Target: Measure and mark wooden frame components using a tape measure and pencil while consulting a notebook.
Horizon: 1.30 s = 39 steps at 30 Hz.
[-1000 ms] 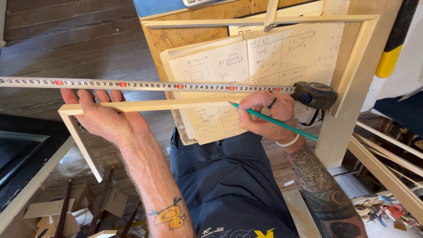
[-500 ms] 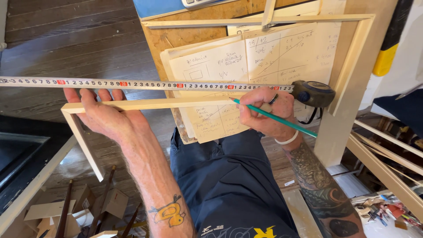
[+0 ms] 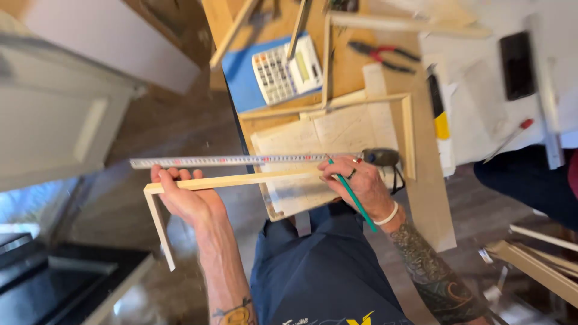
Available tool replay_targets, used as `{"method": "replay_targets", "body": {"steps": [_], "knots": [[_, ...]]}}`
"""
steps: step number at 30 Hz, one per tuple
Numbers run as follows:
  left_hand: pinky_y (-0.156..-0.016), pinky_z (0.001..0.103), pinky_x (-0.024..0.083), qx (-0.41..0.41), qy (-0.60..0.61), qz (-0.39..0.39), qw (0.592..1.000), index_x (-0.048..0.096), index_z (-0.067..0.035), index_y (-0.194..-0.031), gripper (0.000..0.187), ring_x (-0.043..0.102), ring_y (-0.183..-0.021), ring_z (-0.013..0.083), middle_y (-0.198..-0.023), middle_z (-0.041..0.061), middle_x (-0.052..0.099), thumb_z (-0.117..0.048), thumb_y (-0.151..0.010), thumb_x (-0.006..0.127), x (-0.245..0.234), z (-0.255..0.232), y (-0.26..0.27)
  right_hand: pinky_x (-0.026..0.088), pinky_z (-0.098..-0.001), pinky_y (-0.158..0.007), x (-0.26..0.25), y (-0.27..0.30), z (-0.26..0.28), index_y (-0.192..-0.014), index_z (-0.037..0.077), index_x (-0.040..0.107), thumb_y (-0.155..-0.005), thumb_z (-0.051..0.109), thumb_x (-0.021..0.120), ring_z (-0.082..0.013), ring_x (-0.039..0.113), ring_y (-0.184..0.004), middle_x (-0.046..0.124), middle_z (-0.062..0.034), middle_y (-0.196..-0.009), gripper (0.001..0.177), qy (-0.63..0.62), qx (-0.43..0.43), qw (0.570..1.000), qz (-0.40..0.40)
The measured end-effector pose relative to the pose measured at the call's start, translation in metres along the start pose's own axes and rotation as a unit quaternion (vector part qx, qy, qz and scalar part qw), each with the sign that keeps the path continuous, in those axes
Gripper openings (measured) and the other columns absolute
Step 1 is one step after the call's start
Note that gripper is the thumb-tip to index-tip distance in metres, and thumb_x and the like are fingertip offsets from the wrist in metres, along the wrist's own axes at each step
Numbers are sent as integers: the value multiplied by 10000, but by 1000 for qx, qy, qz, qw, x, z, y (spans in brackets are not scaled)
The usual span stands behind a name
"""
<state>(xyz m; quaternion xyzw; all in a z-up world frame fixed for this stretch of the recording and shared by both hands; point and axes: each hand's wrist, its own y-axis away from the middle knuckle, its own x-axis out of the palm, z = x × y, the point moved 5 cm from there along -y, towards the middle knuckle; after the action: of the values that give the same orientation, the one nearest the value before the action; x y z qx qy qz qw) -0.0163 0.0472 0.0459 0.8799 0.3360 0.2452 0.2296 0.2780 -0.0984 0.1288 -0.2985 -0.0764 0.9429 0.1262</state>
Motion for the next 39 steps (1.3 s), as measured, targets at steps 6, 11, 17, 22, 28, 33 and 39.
{"method": "replay_targets", "body": {"steps": [6,11,17,22,28,33,39], "knots": [[-881,354,584,-28,-39,368,928,514,-75,-1422,437,702,-1017,192,-1148,136,683,-117,-993,587,55,-15,63,569,-400,-884,-38,1,13,-917,121,687,-839,-9,790,-299,739,-976,765,-71,-989,183,3,-17,995,-100],[-917,419,633,-62,-87,458,882,502,10,-1360,344,729,-1076,276,-1248,216,678,-71,-1030,554,74,4,89,558,-431,-915,-69,-3,21,-931,121,712,-815,10,810,-309,736,-972,760,-90,-994,188,21,-44,987,-150],[-989,413,614,11,-67,422,904,532,-8,-1304,292,736,-1088,268,-1240,216,699,-93,-1031,589,100,3,102,488,-381,-1004,-82,19,9,-1125,76,758,-1069,268,456,-222,652,-887,678,-49,-891,362,31,-97,958,-267],[-977,394,629,27,-38,398,916,523,-30,-1295,283,750,-1055,235,-1233,194,709,-131,-1041,597,113,19,122,568,-376,-767,-69,13,-9,-987,137,667,-917,241,715,-240,746,-784,753,-127,-840,134,-75,90,954,-275],[-956,380,652,48,-42,394,917,527,-15,-1290,288,752,-1054,264,-1233,212,701,-119,-1035,611,126,40,135,564,-400,-922,-87,-6,-9,-1122,125,708,-951,196,607,-279,750,-985,781,-81,-945,211,-83,49,965,-246],[-961,392,652,62,-42,391,918,524,-11,-1286,279,747,-1066,289,-1237,227,691,-107,-1037,606,134,40,155,575,-401,-880,-101,-13,-13,-1006,104,654,-945,149,644,-303,762,-970,793,-103,-1014,76,-114,47,959,-256],[-964,376,653,72,-52,390,916,521,-20,-1290,292,744,-1073,281,-1240,213,687,-130,-1035,609,132,40,161,572,-414,-902,-105,-12,-19,-1019,119,689,-932,148,686,-288,755,-971,781,-84,-990,92,-105,44,960,-255]]}}
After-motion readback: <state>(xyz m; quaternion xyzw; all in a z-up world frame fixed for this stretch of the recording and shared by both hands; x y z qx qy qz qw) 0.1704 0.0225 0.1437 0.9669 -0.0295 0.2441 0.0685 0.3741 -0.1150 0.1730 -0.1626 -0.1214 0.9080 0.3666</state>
